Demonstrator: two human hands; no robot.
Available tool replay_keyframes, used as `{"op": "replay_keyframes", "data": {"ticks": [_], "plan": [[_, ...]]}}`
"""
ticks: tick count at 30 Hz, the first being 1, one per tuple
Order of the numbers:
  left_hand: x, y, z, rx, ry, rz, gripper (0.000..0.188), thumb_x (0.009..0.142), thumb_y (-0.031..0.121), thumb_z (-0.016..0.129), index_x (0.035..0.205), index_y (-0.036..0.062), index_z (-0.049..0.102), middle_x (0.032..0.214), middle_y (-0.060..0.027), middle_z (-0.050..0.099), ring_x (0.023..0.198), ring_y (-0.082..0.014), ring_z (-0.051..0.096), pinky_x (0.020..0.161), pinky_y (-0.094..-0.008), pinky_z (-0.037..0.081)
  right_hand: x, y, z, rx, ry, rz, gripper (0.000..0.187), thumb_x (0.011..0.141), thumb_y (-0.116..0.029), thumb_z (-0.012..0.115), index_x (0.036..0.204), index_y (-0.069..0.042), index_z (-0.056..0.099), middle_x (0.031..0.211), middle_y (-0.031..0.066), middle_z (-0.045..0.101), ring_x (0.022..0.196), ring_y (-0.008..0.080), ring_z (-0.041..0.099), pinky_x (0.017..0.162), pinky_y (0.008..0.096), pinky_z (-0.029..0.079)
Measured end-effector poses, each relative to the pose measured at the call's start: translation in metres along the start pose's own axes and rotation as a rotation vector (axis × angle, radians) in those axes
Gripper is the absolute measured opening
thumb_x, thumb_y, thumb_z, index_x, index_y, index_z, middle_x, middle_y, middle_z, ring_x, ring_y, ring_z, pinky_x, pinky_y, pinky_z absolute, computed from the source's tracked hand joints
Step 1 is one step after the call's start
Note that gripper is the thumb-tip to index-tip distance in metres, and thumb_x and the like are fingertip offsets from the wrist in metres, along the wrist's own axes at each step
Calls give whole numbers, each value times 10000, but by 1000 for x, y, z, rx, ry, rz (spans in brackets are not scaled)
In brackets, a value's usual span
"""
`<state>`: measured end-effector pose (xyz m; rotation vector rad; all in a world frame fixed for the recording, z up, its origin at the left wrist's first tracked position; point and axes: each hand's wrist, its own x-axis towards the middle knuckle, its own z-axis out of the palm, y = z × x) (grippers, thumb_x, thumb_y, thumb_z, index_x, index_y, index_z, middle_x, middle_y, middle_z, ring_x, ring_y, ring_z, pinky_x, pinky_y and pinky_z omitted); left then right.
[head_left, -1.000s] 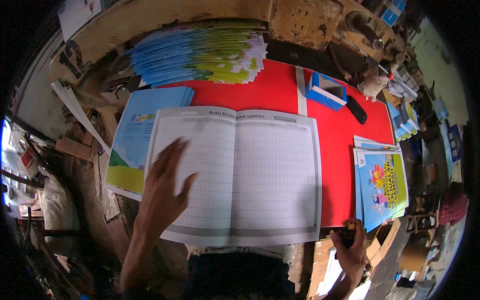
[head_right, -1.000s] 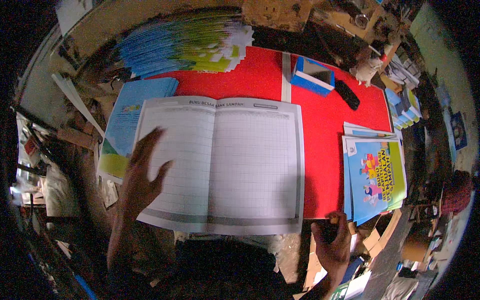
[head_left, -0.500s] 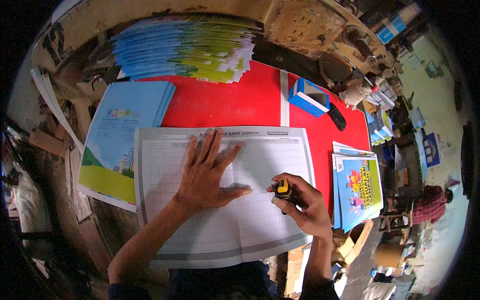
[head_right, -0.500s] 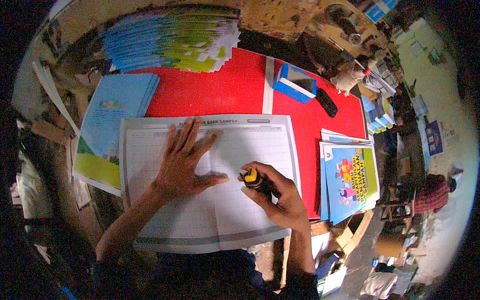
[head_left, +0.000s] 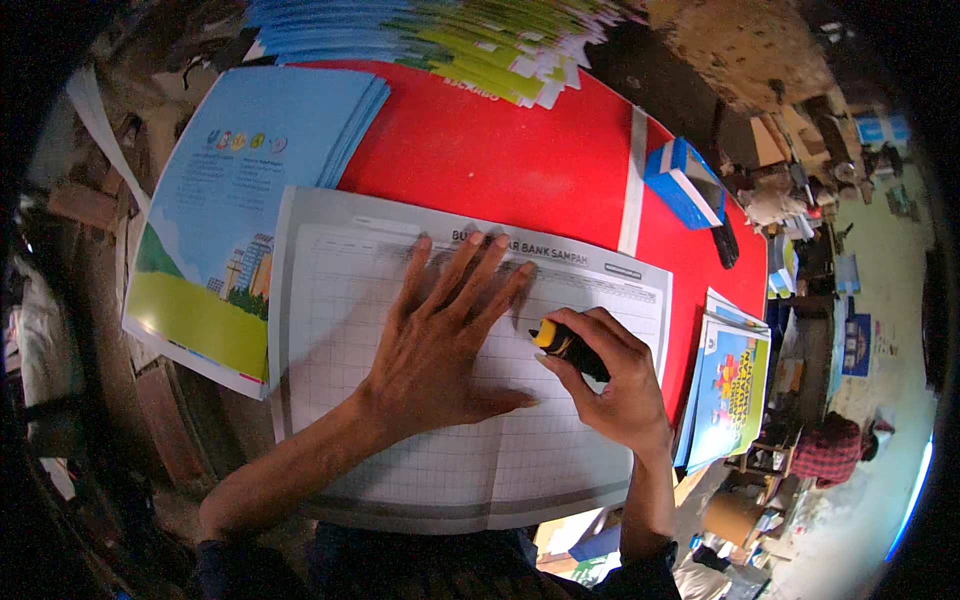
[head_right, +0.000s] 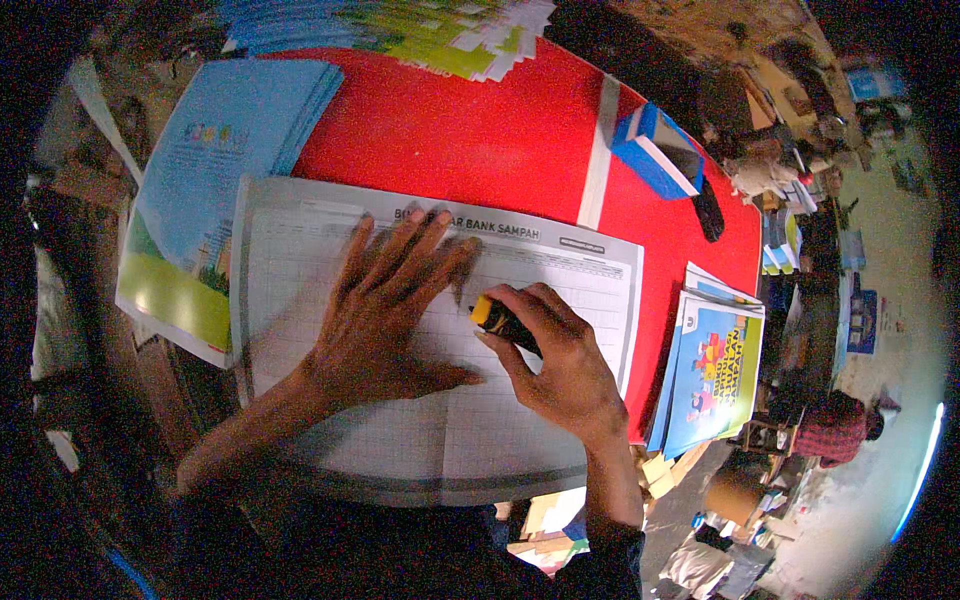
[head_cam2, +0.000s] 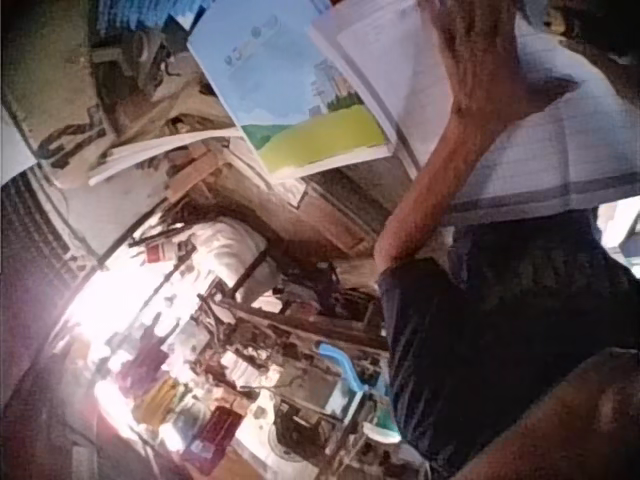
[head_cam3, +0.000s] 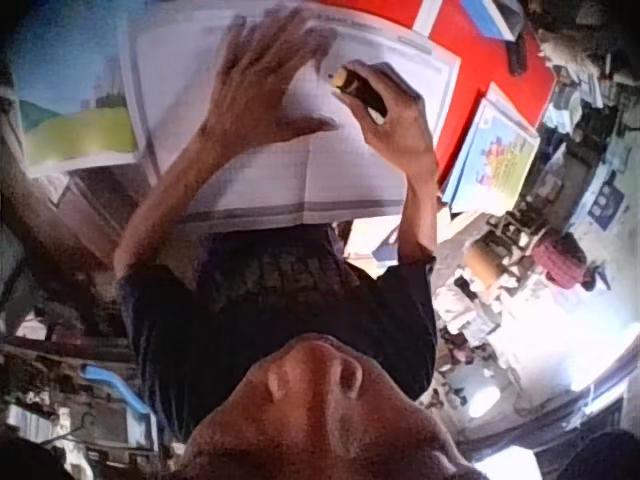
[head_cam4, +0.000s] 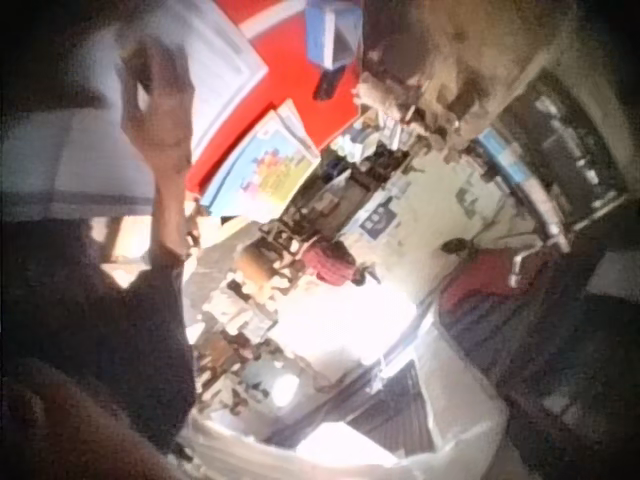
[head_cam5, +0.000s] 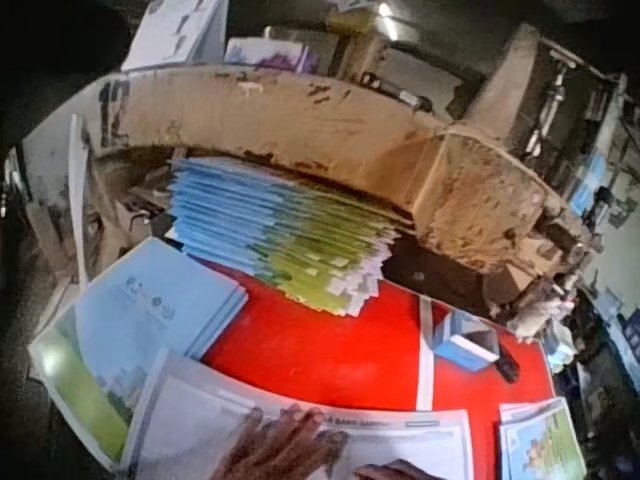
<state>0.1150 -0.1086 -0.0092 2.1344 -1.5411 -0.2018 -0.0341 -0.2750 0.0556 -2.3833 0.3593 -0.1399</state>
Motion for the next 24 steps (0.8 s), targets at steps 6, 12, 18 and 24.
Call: {"op": "replay_keyframes", "data": {"ticks": [6, 12, 18, 24], "plan": [[2, -1, 0, -122, 13, -65, 1370, 650, 801, 799, 1605, -26, 269, 1677, -248, 221, 1592, -391, 143, 1302, -594, 29, 16, 12, -1, -170, -115, -141, 427, 838, -72, 806, 1245, -54, 677, 1102, 128, 656, 1008, 330, 677, 874, 421, 572], [1, -3, -2, -192, 59, -87, 1380, 597, 713, 843, 1625, 8, 250, 1696, -225, 227, 1592, -374, 179, 1300, -567, 77, 32, 5, -8, -351, -191, -266, 484, 715, 78, 827, 1178, -19, 721, 1073, 110, 672, 906, 285, 679, 777, 395, 549], [2, -2, 1, -183, 48, -63, 1378, 595, 695, 850, 1626, 5, 251, 1695, -224, 233, 1594, -370, 177, 1301, -563, 79, 32, 24, -10, -349, -268, -356, 491, 768, -27, 791, 1244, -61, 673, 1107, 100, 622, 983, 305, 653, 847, 423, 563], [5, 0, -1, -109, 41, -47, 1318, 656, 761, 781, 1569, -75, 326, 1654, -259, 287, 1585, -368, 194, 1305, -557, 90, 30, 17, -4, -154, -200, -166, 433, 809, -57, 835, 1209, 13, 683, 1036, 129, 637, 869, 296, 697, 745, 387, 588]]}}
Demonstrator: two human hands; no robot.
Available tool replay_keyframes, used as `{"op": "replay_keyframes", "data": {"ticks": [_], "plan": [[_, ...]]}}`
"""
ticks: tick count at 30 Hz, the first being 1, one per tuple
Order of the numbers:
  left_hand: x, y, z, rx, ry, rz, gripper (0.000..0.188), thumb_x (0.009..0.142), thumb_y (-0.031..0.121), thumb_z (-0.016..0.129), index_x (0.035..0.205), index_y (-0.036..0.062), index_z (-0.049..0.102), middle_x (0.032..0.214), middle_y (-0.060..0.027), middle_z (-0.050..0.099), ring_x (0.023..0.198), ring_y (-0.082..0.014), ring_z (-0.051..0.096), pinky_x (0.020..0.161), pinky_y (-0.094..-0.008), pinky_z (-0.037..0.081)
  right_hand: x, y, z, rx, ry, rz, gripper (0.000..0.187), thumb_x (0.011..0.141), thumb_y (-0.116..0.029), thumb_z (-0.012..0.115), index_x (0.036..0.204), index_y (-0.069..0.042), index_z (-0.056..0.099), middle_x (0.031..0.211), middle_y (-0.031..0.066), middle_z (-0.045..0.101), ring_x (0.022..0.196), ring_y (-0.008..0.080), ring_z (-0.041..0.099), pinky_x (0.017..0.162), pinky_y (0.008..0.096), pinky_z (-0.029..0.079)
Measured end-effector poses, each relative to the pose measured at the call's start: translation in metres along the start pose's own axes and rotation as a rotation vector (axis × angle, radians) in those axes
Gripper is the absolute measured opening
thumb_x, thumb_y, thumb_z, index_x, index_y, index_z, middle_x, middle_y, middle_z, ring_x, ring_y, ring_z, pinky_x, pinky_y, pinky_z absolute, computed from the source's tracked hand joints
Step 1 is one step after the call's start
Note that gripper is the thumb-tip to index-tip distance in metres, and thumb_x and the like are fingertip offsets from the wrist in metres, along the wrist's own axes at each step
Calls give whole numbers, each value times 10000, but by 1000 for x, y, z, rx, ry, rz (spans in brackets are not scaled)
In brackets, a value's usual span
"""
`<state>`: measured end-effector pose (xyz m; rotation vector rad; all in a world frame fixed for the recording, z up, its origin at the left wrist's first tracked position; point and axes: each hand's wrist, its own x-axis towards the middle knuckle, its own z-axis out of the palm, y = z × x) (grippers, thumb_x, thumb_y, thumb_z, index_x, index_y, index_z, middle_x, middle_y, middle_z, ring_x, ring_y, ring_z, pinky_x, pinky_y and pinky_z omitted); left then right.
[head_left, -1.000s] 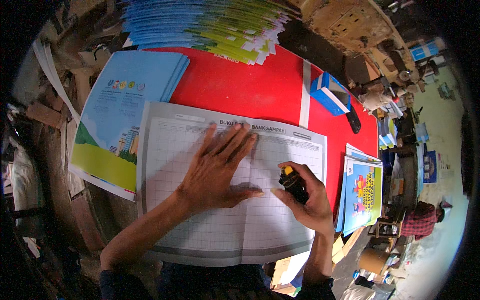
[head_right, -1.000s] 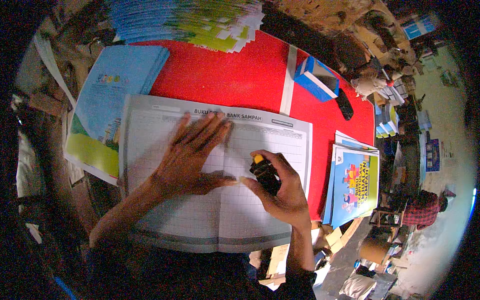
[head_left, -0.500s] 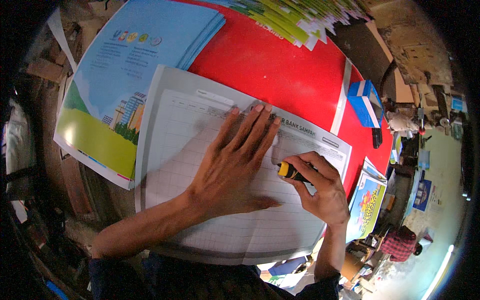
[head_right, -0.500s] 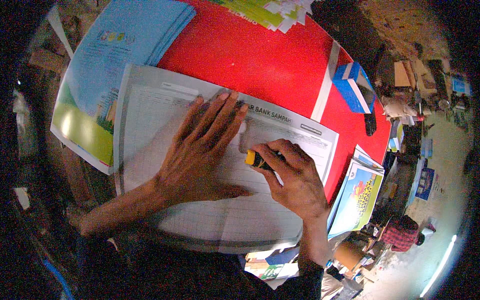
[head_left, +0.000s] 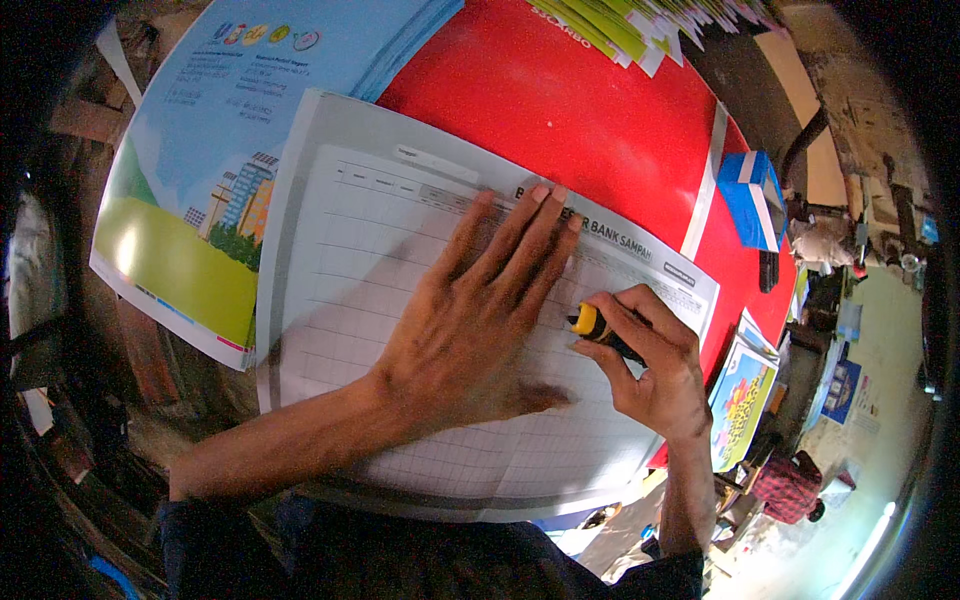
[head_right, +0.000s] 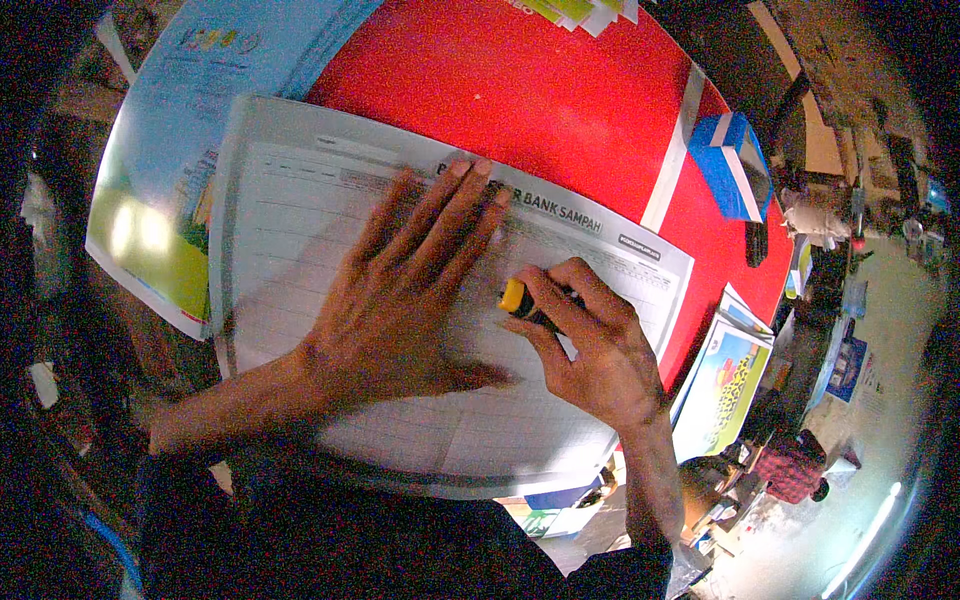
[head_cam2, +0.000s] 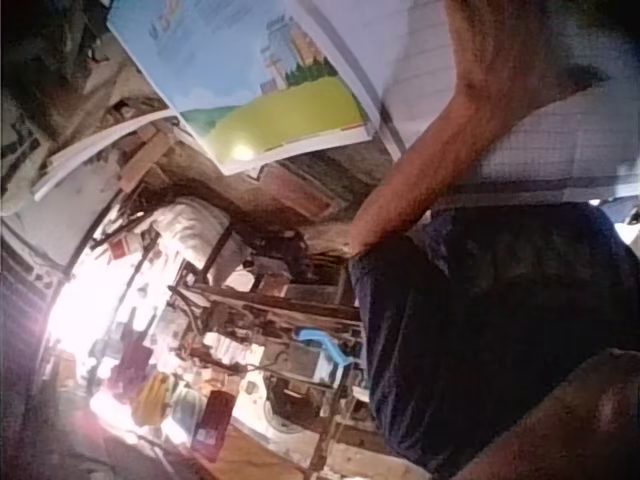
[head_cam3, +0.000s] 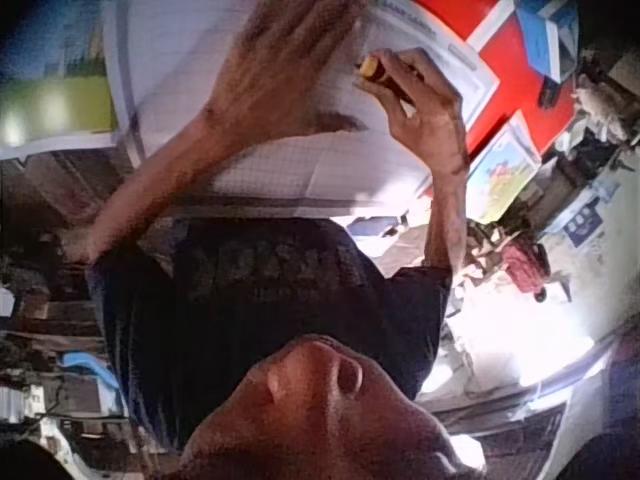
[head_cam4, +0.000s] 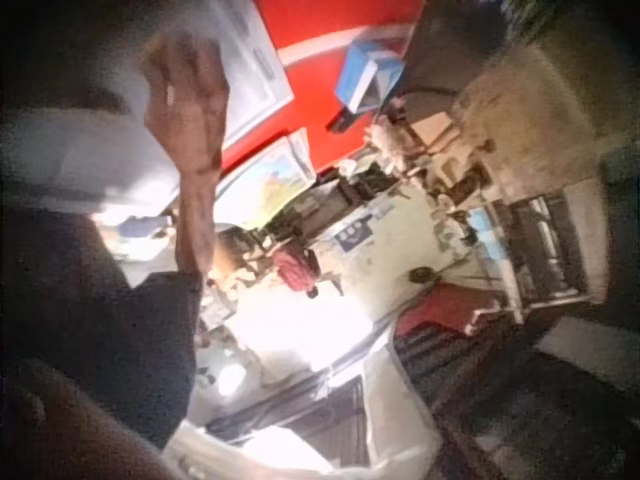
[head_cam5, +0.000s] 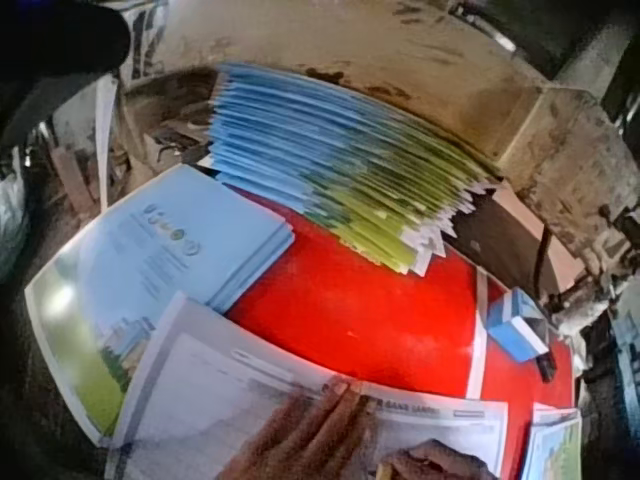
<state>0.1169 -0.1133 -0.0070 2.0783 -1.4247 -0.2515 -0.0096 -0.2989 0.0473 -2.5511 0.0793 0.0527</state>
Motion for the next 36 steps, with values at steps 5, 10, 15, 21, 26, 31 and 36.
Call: {"op": "replay_keyframes", "data": {"ticks": [5, 10, 15, 21, 26, 31, 36], "plan": [[-4, -1, 3, 16, 20, -26, 1336, 648, 749, 797, 1582, -67, 303, 1661, -252, 276, 1587, -364, 193, 1306, -552, 88, 3, -3, 2, 40, 31, 44, 448, 760, 33, 854, 1183, 60, 708, 958, 136, 665, 852, 226, 690, 717, 325, 558], [-3, -1, 2, 11, 36, 1, 1331, 645, 740, 802, 1581, -66, 308, 1660, -249, 283, 1588, -362, 192, 1306, -553, 87, 1, 4, -1, -11, 46, -73, 490, 724, 12, 882, 1187, 30, 723, 933, 130, 672, 838, 224, 693, 708, 327, 555], [-3, -2, 3, 4, 37, -5, 1329, 644, 748, 796, 1576, -70, 318, 1663, -242, 286, 1589, -359, 193, 1307, -550, 88, 4, 12, 1, 28, 22, -123, 502, 715, 10, 885, 1192, 18, 730, 957, 130, 689, 835, 217, 696, 731, 326, 557], [-1, -1, -1, 36, 8, -12, 1326, 661, 781, 760, 1576, -71, 320, 1660, -240, 293, 1587, -357, 201, 1306, -549, 89, 8, 11, 0, 62, 64, -42, 408, 776, -27, 858, 1167, -25, 740, 947, 118, 705, 826, 238, 723, 714, 319, 579], [0, 0, 2, 46, 31, -12, 1347, 653, 811, 740, 1562, -94, 330, 1653, -246, 303, 1581, -349, 219, 1306, -546, 81, -1, 11, 10, 401, 187, 289, 299, 901, -79, 799, 1178, 16, 738, 802, 34, 669, 612, 77, 558, 528, 238, 416], [-4, -1, 2, 52, 54, -2, 1371, 655, 834, 729, 1553, -117, 319, 1647, -252, 307, 1578, -350, 223, 1304, -548, 73, -1, 24, -12, 318, 430, 638, 326, 1023, -276, 697, 1189, 2, 732, 791, -4, 656, 569, 52, 516, 499, 218, 396], [-4, -1, 4, 42, 40, -2, 1377, 661, 842, 727, 1548, -127, 315, 1644, -257, 308, 1577, -353, 219, 1302, -557, 66, -22, 4, 7, 65, 214, 15, 474, 728, 2, 889, 1178, 6, 739, 1047, 128, 718, 921, 203, 709, 790, 289, 566]]}}
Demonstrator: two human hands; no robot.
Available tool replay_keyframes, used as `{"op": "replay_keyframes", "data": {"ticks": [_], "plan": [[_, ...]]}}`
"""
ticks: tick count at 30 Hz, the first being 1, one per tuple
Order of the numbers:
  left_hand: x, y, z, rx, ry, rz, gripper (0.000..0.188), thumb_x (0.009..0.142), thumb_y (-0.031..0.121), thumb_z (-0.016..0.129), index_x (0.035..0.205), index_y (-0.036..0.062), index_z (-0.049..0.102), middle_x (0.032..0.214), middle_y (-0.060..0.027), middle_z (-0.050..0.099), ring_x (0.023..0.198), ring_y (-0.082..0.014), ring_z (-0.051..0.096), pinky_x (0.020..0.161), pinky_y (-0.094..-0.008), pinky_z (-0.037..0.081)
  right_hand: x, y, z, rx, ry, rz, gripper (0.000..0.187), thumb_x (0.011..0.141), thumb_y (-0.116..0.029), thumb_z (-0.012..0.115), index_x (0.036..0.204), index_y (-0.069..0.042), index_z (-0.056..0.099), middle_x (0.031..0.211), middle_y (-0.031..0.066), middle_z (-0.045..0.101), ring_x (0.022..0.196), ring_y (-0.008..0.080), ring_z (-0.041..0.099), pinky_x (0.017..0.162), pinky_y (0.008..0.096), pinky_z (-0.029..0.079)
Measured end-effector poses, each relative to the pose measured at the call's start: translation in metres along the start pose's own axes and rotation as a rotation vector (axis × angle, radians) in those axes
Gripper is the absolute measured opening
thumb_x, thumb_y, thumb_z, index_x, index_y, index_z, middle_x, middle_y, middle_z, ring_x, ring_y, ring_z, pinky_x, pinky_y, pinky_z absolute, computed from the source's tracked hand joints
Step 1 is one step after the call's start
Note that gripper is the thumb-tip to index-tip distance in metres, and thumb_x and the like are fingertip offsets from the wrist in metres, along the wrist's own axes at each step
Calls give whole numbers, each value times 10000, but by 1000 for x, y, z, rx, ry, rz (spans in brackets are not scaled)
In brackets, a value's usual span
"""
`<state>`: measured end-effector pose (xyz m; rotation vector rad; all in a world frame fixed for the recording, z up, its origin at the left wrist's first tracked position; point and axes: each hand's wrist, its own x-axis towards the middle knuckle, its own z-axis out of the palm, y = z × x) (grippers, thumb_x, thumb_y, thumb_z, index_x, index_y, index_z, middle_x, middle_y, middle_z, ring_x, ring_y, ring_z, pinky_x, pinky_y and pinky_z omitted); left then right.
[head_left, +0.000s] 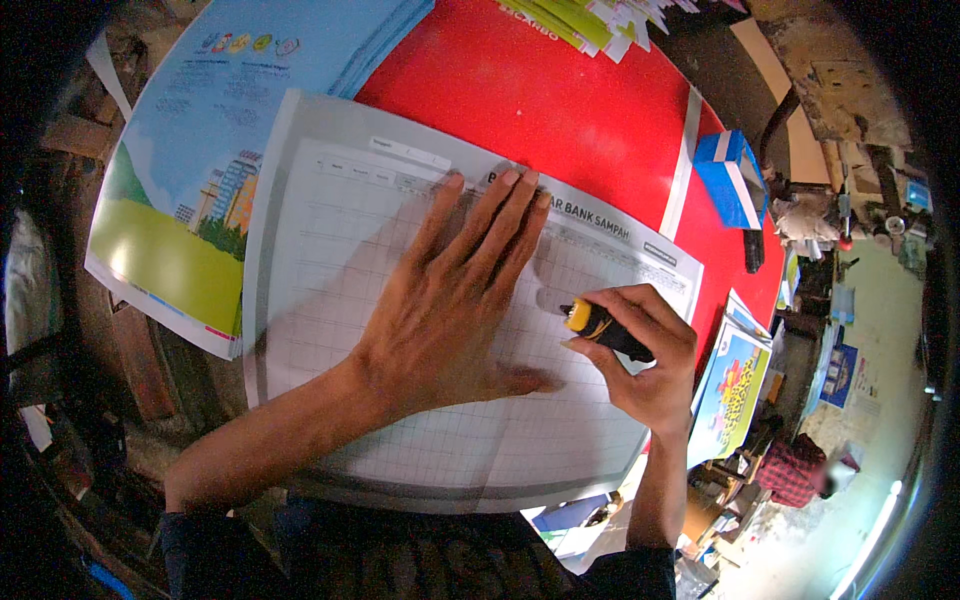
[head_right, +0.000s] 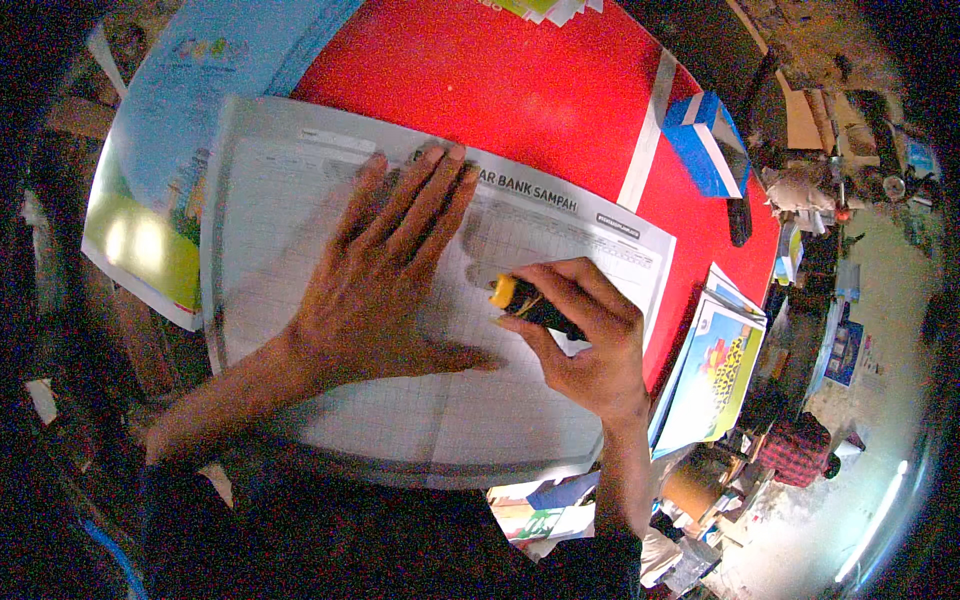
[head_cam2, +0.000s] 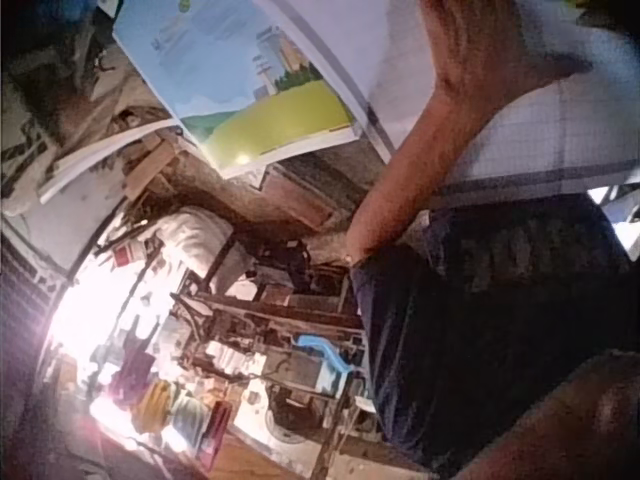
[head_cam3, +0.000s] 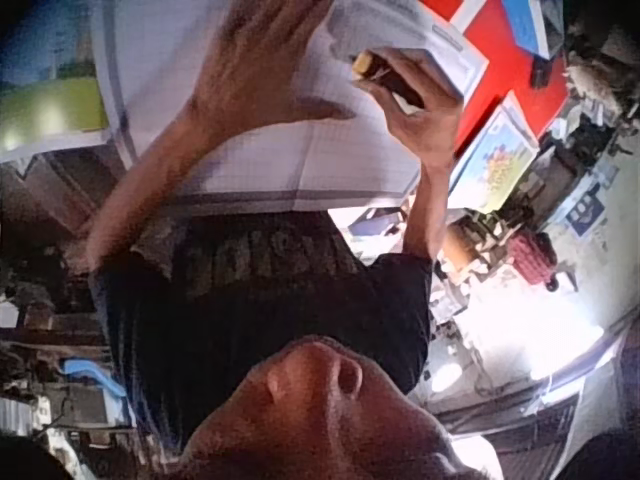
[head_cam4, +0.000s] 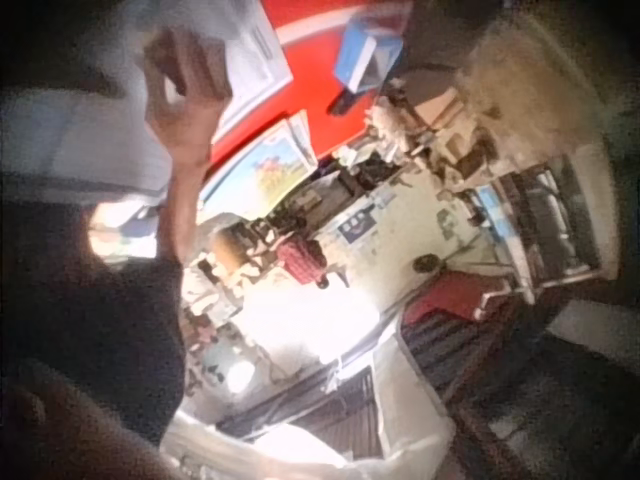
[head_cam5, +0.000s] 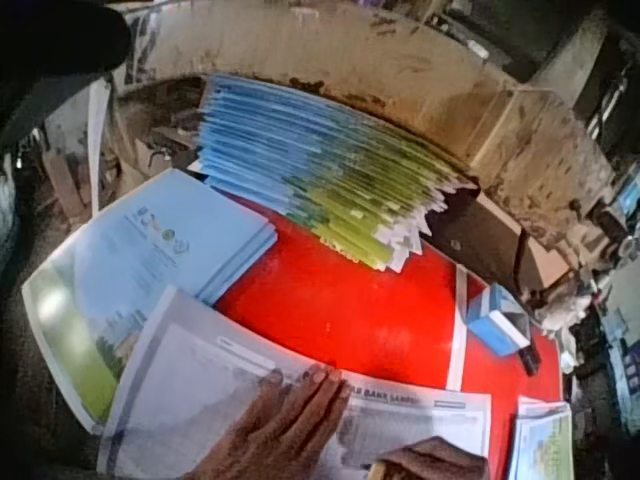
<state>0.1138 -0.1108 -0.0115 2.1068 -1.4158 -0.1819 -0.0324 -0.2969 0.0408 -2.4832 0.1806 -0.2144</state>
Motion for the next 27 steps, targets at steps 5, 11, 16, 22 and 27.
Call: {"op": "replay_keyframes", "data": {"ticks": [5, 11, 16, 22, 27], "plan": [[1, -2, 0, -13, 29, 17, 1362, 645, 821, 753, 1550, -106, 332, 1636, -253, 320, 1577, -353, 220, 1303, -559, 72, 6, 1, 5, -49, -37, -48, 480, 726, -69, 901, 1180, -44, 746, 1053, 102, 724, 924, 250, 736, 788, 341, 602], [1, -3, -1, -30, 27, 21, 1322, 659, 781, 769, 1546, -103, 347, 1636, -241, 328, 1579, -346, 222, 1305, -552, 86, 14, 2, 2, -47, -134, -53, 481, 691, 27, 887, 1152, 4, 749, 1036, 131, 715, 919, 238, 720, 794, 326, 584], [1, 0, -1, 5, 20, 20, 1326, 663, 787, 763, 1545, -109, 343, 1637, -238, 329, 1578, -347, 222, 1303, -555, 89, 12, 17, 6, -132, -82, -268, 460, 710, -40, 892, 1143, -41, 737, 1019, 93, 698, 874, 253, 730, 740, 338, 602], [0, 0, 4, 21, 24, 8, 1379, 629, 816, 773, 1545, -117, 334, 1640, -254, 311, 1581, -358, 207, 1305, -560, 82, 7, 7, 15, -42, -34, -70, 455, 727, -48, 895, 1148, -13, 727, 984, 111, 681, 854, 246, 722, 732, 349, 598], [1, 0, 5, 55, 35, 33, 1423, 604, 841, 778, 1547, -122, 324, 1644, -273, 292, 1585, -377, 186, 1303, -566, 76, 1, 22, 19, -32, 7, -218, 447, 719, -15, 904, 1133, 24, 742, 1025, 115, 698, 863, 207, 708, 744, 308, 568]]}}
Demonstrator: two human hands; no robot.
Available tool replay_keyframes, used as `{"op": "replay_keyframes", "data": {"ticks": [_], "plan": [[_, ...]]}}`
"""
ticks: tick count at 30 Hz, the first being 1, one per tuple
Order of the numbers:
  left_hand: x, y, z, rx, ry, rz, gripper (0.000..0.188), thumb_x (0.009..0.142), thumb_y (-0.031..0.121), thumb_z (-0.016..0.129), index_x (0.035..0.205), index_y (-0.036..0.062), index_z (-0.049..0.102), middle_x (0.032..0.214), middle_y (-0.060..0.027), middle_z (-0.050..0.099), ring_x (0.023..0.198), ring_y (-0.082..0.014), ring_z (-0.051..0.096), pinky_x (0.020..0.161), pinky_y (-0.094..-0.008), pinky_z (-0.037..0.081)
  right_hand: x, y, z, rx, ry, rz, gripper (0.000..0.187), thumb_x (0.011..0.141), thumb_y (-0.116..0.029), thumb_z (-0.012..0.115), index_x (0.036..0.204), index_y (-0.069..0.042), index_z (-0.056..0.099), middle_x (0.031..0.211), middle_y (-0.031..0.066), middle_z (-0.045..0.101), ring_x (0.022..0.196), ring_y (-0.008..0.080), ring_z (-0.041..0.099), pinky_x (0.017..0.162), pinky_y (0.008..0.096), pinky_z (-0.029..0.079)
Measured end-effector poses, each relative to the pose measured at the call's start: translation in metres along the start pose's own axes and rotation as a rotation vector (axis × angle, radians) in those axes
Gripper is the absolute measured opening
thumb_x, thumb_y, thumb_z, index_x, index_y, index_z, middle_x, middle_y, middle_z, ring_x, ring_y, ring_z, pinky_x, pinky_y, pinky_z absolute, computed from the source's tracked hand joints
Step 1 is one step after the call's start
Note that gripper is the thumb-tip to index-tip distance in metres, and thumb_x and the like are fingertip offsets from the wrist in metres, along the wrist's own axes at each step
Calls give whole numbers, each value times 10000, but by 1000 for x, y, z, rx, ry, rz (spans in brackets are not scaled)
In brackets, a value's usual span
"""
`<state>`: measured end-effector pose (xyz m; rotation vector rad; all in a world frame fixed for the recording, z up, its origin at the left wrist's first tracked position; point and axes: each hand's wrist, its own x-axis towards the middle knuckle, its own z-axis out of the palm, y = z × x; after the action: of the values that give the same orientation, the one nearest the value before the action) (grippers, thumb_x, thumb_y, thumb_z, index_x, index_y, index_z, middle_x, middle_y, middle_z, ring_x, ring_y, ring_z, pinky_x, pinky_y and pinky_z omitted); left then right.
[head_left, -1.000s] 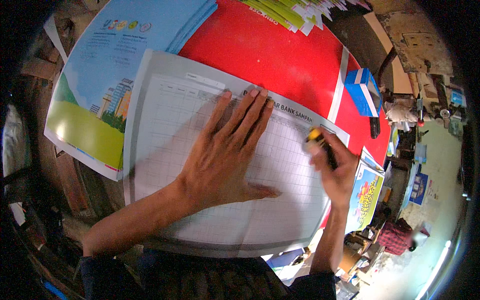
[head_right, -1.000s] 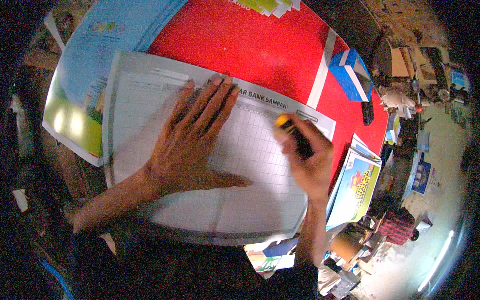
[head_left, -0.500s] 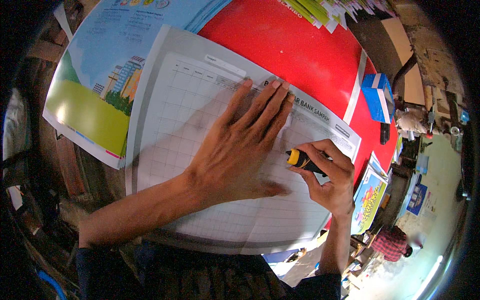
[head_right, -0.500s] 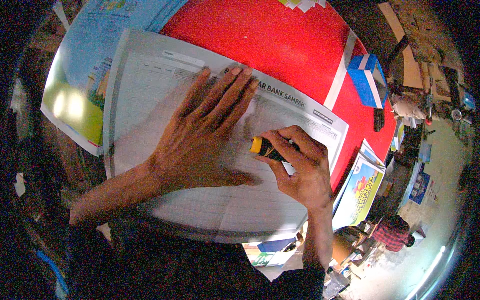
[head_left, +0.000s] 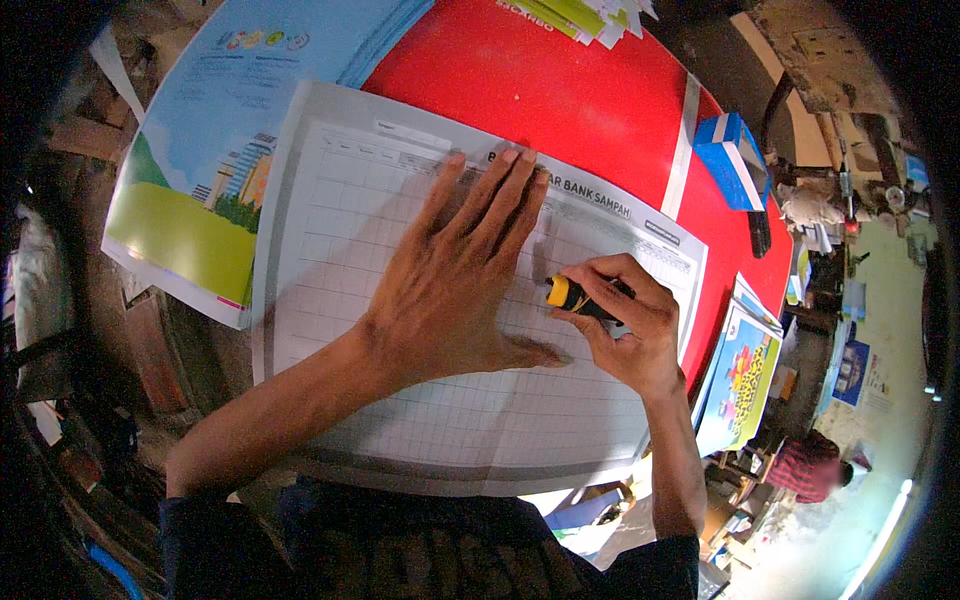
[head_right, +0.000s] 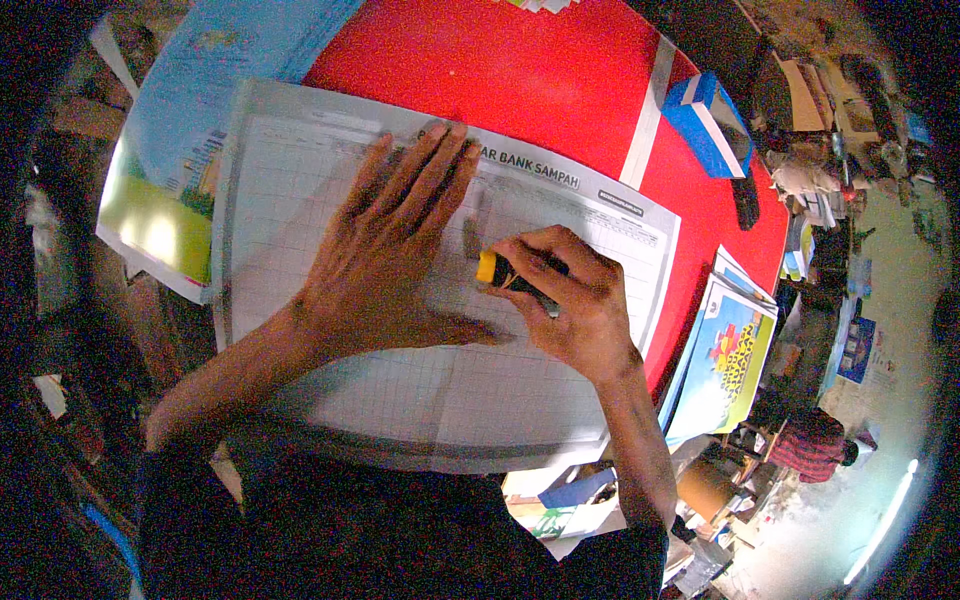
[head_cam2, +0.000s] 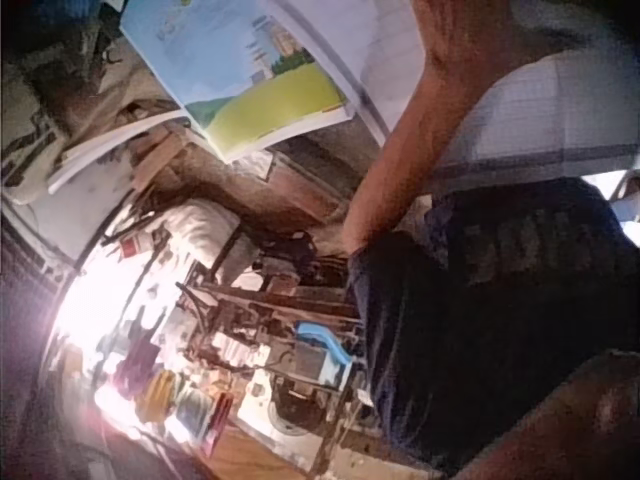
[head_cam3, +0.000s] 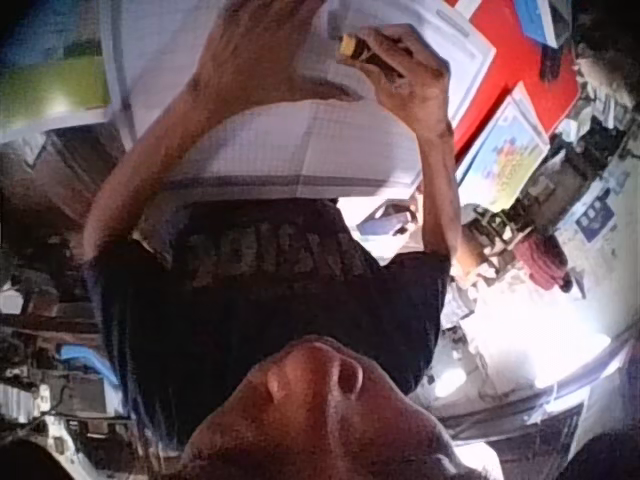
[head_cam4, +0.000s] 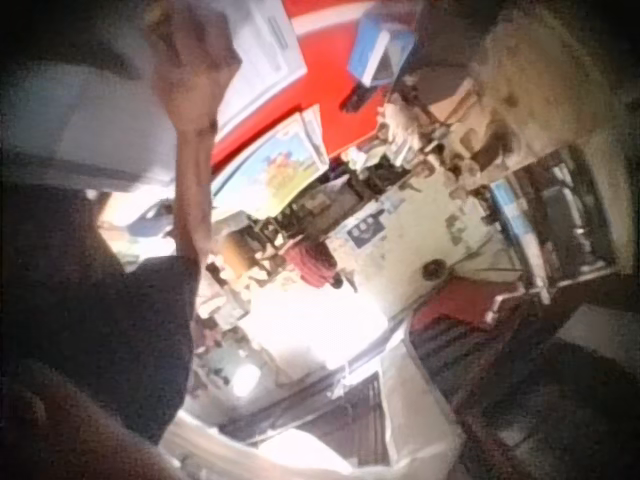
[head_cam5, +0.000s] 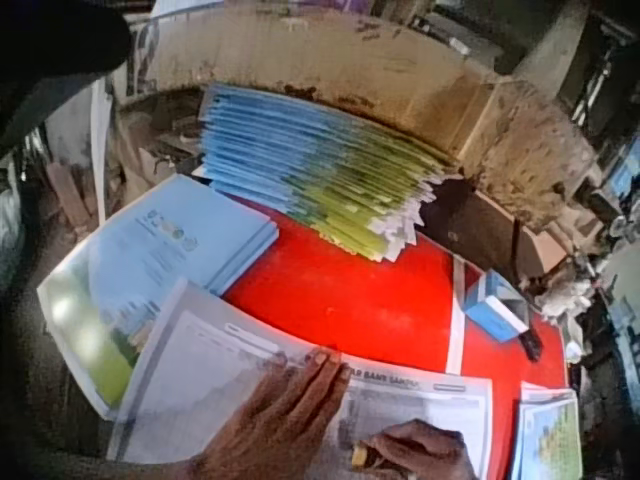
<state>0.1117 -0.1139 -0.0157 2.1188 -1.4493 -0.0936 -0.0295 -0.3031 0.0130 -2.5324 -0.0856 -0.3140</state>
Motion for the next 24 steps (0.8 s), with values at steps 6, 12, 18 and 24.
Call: {"op": "replay_keyframes", "data": {"ticks": [6, 12, 18, 24], "plan": [[-2, 1, 1, -22, 56, 27, 1420, 577, 796, 821, 1604, -20, 277, 1675, -221, 277, 1574, -370, 238, 1284, -589, 114, 7, -7, -2, 63, -52, 145, 459, 779, -107, 875, 1195, -12, 705, 1059, 125, 685, 916, 302, 722, 823, 367, 597], [-2, 1, -2, 55, 14, 47, 1337, 608, 887, 743, 1578, 37, 391, 1641, -316, 271, 1567, -444, 210, 1275, -619, 87, 13, -13, -19, 144, -154, 172, 422, 810, -117, 864, 1185, 17, 724, 1054, 136, 694, 910, 251, 698, 829, 348, 554], [-2, 4, -9, 39, -4, 40, 1389, 554, 913, 748, 1588, 58, 386, 1648, -327, 246, 1571, -450, 197, 1266, -630, 92, 2, -1, -14, 207, -122, -29, 393, 751, -24, 849, 1136, -19, 772, 1052, 109, 715, 928, 228, 686, 807, 347, 539], [-1, 8, -8, 57, -36, 21, 1399, 536, 870, 794, 1616, 100, 349, 1673, -295, 232, 1582, -429, 178, 1274, -617, 88, -42, -14, -13, -105, -50, -173, 396, 836, -34, 721, 1221, -125, 739, 1103, 74, 717, 988, 293, 691, 876, 394, 552]]}}
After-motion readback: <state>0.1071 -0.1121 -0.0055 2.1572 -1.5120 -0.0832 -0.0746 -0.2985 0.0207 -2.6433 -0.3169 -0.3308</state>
